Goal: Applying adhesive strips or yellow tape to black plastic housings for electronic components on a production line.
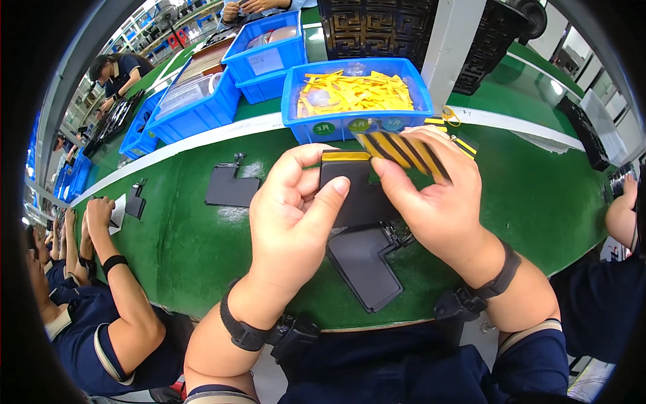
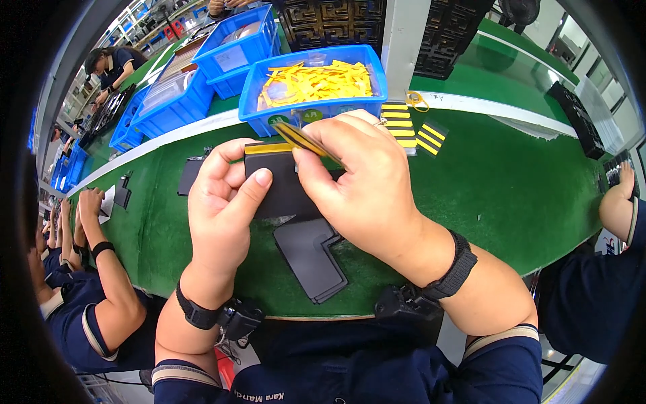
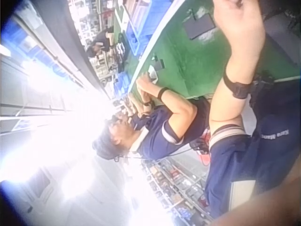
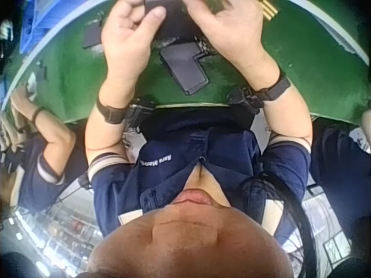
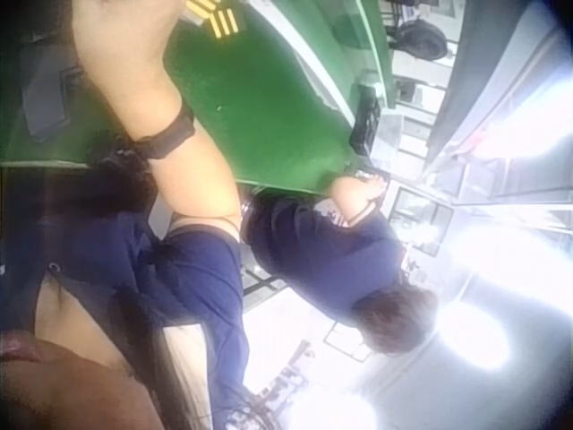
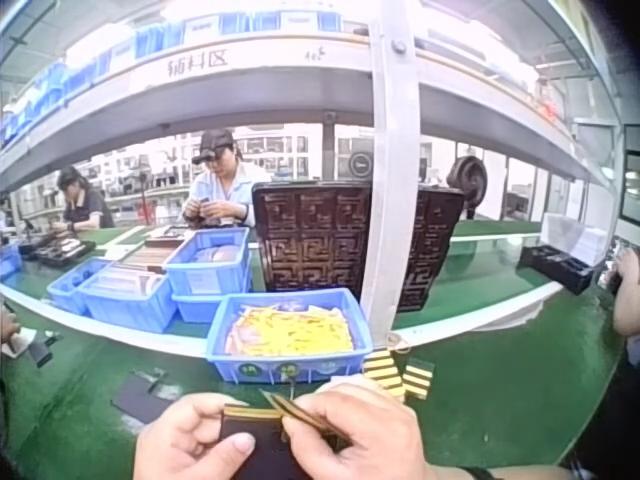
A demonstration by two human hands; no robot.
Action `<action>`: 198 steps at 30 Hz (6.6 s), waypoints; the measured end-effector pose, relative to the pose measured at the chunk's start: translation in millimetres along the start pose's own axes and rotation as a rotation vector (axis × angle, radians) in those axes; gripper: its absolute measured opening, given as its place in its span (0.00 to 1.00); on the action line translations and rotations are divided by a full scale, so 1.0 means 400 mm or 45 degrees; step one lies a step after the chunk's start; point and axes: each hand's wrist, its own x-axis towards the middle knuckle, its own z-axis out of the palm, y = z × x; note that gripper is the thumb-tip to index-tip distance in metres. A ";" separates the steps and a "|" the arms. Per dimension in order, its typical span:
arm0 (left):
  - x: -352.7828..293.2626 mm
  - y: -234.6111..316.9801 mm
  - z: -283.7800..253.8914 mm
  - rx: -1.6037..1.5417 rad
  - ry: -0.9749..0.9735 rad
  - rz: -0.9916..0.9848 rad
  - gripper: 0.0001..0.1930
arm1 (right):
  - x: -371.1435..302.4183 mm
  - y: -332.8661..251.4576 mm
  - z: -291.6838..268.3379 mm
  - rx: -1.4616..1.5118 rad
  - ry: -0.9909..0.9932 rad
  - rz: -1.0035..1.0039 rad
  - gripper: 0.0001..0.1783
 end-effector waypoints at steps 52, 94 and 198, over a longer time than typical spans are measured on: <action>0.014 -0.005 -0.028 0.028 -0.060 -0.145 0.13 | 0.019 0.016 -0.027 0.057 -0.236 0.334 0.07; -0.040 0.034 0.024 1.652 -0.711 0.307 0.41 | 0.017 0.017 -0.027 0.283 -0.347 0.684 0.08; 0.020 -0.006 -0.030 0.041 0.028 -0.197 0.14 | 0.053 0.154 -0.052 -0.787 -0.091 -0.136 0.15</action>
